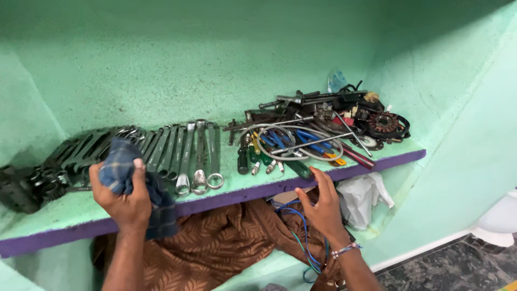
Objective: The person wipes several metal wrenches and a screwdriver with a blue cloth before placing them back onto a shelf cluttered with other mechanical tools.
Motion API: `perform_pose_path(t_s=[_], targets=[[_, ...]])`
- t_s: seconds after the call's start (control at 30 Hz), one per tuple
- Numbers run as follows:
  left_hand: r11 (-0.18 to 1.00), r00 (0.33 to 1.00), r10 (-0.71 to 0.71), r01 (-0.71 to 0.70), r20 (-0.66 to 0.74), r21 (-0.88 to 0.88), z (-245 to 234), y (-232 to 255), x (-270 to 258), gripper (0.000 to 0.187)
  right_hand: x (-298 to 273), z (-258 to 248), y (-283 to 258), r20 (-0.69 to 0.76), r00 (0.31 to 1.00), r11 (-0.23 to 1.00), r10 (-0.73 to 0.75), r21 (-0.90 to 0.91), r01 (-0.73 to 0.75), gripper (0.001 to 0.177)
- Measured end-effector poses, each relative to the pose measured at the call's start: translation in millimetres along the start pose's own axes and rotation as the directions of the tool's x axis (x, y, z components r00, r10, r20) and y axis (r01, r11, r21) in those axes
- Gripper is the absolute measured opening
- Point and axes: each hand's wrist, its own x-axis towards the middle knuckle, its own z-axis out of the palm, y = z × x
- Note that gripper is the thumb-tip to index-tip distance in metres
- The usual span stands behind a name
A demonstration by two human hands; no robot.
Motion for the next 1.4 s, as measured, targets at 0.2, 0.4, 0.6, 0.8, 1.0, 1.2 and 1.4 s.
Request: perform_pose_path(t_s=[0.2,0.4,0.6,0.8,1.0,1.2,1.4], targets=[[0.967,0.986,-0.143,0.121,-0.084,-0.226,25,79,-59,0.038,11,-3,-16,0.036,0.996,0.996,0.081,-0.049,-0.079,0.057],[0.988,0.935,0.148,-0.156,0.324,-0.004,92,147,-80,0.023,19,6,-21,-0.004,1.0,0.974,0.016,-0.228,-0.017,0.04],[0.949,0.793,0.188,-0.299,0.58,0.101,154,150,-86,0.034,23,-2,-12,-0.028,0.996,0.983,-0.084,-0.168,0.078,0.032],[0.941,0.728,0.149,-0.311,0.67,0.129,154,137,-91,0.051,5,-27,-25,-0.103,0.992,0.958,-0.076,-0.283,0.044,0.025],[0.938,0.742,0.15,-0.315,0.653,0.142,155,137,-94,0.049,-63,-98,-24,-0.272,0.951,0.96,0.144,-0.193,-0.201,0.02],[0.934,0.741,0.16,-0.328,0.652,0.143,156,137,-95,0.048,-136,-145,10,0.154,0.567,0.559,0.809,0.095,-0.823,0.037],[0.934,0.722,0.189,-0.341,0.666,0.103,151,137,-94,0.048,-151,-115,3,0.65,0.381,0.242,0.657,0.296,-0.924,0.051]])
